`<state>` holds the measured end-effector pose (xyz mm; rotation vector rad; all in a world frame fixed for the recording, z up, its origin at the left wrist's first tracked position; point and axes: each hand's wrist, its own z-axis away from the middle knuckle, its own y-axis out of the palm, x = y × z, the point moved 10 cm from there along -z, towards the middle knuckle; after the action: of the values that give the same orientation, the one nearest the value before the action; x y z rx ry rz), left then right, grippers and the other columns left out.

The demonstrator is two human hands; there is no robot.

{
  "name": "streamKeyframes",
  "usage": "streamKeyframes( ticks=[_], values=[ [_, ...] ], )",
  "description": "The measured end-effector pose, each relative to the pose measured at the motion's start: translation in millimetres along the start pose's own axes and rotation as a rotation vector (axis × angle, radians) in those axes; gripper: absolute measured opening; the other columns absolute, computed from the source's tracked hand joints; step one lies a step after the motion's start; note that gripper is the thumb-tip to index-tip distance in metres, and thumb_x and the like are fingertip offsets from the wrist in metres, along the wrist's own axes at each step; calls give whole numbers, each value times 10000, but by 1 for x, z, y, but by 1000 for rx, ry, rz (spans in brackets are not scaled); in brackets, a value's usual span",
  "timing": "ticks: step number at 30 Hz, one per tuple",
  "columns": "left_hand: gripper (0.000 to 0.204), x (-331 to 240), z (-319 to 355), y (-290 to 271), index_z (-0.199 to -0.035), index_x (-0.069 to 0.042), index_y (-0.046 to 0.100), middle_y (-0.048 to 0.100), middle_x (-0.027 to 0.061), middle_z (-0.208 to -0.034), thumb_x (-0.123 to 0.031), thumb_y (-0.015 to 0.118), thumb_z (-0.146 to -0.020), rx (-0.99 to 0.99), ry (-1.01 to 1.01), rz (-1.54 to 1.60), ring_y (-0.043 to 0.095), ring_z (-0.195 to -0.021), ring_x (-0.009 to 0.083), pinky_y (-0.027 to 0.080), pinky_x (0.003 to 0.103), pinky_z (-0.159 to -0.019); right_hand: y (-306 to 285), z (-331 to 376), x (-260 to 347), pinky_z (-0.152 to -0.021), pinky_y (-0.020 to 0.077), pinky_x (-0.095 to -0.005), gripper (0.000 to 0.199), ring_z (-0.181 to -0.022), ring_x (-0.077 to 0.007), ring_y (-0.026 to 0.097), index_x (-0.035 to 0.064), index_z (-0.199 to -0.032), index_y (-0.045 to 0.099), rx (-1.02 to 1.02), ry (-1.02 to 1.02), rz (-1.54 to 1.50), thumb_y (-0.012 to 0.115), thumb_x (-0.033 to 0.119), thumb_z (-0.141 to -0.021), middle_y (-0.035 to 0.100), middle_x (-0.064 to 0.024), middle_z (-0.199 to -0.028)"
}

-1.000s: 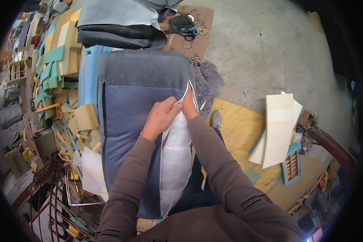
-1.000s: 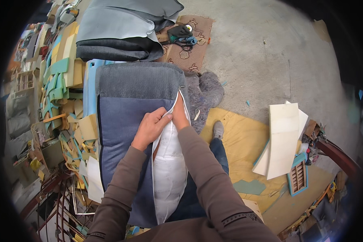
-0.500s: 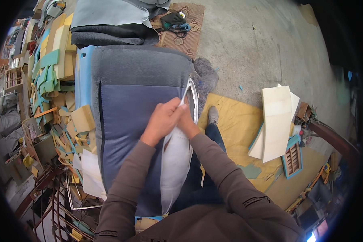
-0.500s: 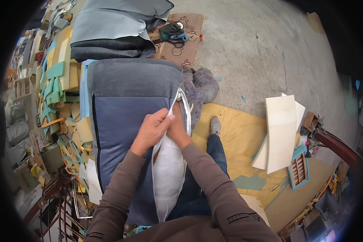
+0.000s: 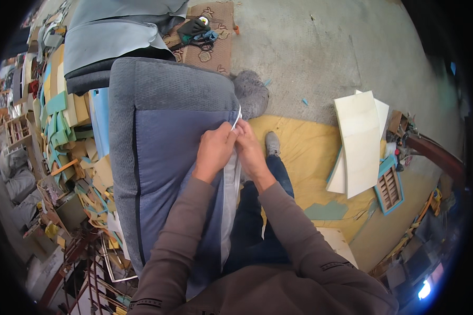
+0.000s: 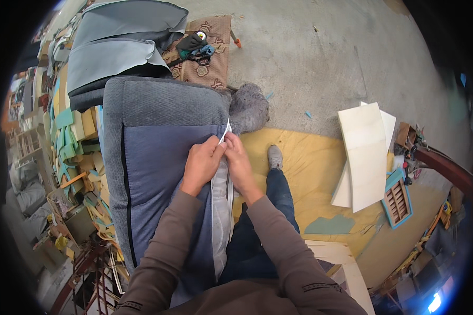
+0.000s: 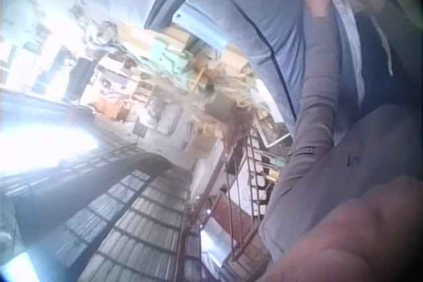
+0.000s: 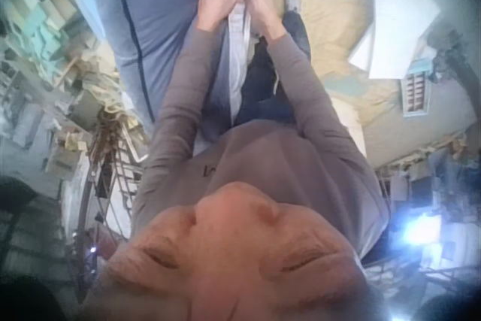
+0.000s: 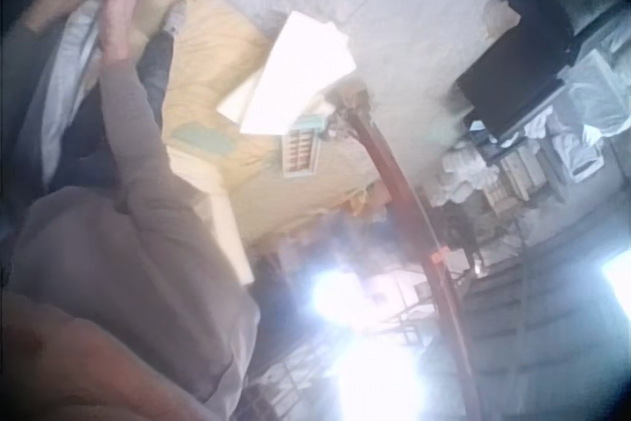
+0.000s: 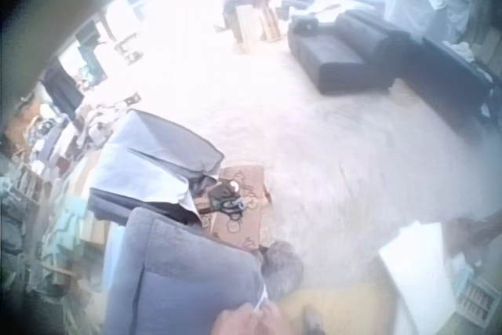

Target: The person inserts a white cushion insert into a gray fabric cover, aligns the edges, and zips the cover closed. They then pat and adjust the cushion, carry it across the room, and place it on a stack of similar cushions. The person walks around the workshop, picks up a cloth, and later picks up a phone before sitting on a chair.

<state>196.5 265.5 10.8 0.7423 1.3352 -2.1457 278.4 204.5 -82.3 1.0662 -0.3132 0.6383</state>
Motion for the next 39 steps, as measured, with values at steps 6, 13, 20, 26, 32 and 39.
streamKeyframes(
  ticks=[6, 13, 20, 26, 32, 39],
  values=[
    [315, 2, 2, 2, -889, 8, 587, 633, 281, -788, -243, 639, -1071, 34, 6, 20, 652, -772, 504, 480, 543, -659, 22, -39, -4, -1231, 372, -381, 629, -1416, -193, 530, 17, -1557, 491, 81, 212, -246, 523, 492, -1145, 588, -101, -1515],
    [273, 12, 2, 16, -887, 5, 621, 676, 292, -797, -213, 639, -1050, 40, 34, -225, 679, -775, 514, 522, 579, -685, 13, -76, -35, -1248, 345, -373, 740, -1475, -177, 466, -26, -1515, 536, -36, 407, -328, 582, 585, -1101, 571, -105, -1554],
    [222, 14, -1, 31, -899, -1, 653, 713, 290, -797, -184, 630, -1023, 11, 31, -402, 716, -788, 503, 564, 608, -731, -28, -29, 3, -1082, 503, -417, 457, -1264, -239, 660, 66, -1444, 614, -78, 280, 245, 577, 391, -1126, 661, -83, -1447],
    [218, 14, 1, 29, -881, -1, 640, 705, 293, -796, -175, 651, -1011, 10, 90, -370, 707, -782, 507, 560, 608, -726, -43, -60, 80, -927, 557, -451, 360, -1069, -348, 733, 65, -1371, 627, -161, -173, 1128, 597, 210, -1042, 747, -198, -1117],
    [248, 15, -1, 24, -862, 6, 629, 690, 286, -787, -189, 672, -1009, 8, 105, -325, 687, -782, 513, 542, 602, -721, 3, -95, 88, -877, 549, -540, 229, -1035, -451, 699, 96, -1176, 690, 133, -401, 1457, 623, 184, -975, 749, -207, -1063],
    [271, 12, 1, 19, -856, 19, 626, 670, 294, -798, -198, 686, -1008, 29, 109, -238, 674, -799, 515, 519, 593, -706, 27, -92, 105, -727, 559, -550, 110, -825, -426, 726, 107, -907, 737, 335, -553, 1755, 677, 198, -924, 738, -166, -816]
  ],
)
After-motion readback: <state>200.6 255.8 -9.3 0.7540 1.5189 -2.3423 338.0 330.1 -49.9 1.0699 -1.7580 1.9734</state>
